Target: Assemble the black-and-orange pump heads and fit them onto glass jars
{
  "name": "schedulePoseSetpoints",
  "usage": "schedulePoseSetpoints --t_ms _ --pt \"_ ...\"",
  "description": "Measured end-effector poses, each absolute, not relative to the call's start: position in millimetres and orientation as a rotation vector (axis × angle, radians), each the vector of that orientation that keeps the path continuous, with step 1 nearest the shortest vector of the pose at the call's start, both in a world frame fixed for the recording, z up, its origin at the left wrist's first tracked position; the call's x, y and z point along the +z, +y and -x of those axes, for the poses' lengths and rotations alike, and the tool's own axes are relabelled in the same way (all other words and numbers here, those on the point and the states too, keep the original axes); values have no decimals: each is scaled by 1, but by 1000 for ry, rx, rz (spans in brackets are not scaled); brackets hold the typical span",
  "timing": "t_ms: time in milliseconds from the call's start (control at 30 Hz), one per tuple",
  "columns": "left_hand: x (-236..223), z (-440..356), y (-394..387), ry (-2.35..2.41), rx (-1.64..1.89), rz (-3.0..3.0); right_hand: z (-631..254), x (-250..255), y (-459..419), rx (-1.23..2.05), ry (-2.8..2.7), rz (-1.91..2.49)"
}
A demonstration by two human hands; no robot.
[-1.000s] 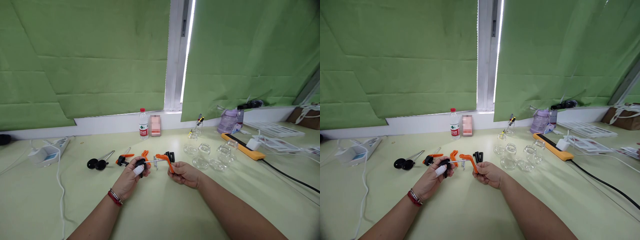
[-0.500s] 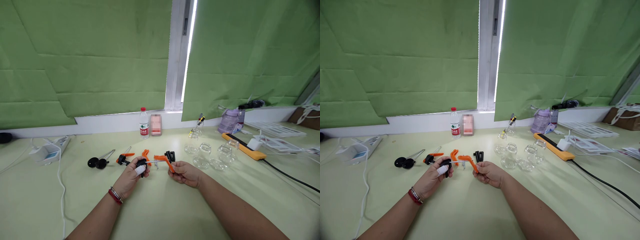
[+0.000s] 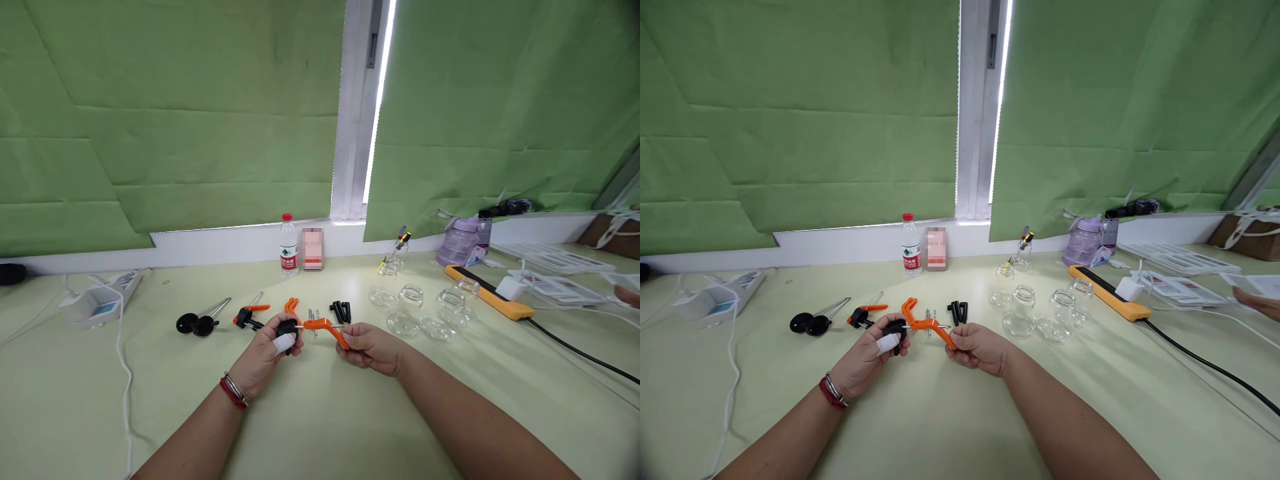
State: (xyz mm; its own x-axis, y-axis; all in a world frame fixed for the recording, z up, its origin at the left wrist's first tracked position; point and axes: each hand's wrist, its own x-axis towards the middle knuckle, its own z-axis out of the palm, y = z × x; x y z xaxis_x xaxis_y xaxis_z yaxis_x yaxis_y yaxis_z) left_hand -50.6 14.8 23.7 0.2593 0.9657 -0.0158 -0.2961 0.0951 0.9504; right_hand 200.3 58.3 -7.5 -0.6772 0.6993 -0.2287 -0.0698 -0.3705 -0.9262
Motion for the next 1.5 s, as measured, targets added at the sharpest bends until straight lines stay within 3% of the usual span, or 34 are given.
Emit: schedulePoseSetpoints --t_ms 1500 --pt "23 44 9 841 967 -1203 -196 -7 56 2019 -1450 937"
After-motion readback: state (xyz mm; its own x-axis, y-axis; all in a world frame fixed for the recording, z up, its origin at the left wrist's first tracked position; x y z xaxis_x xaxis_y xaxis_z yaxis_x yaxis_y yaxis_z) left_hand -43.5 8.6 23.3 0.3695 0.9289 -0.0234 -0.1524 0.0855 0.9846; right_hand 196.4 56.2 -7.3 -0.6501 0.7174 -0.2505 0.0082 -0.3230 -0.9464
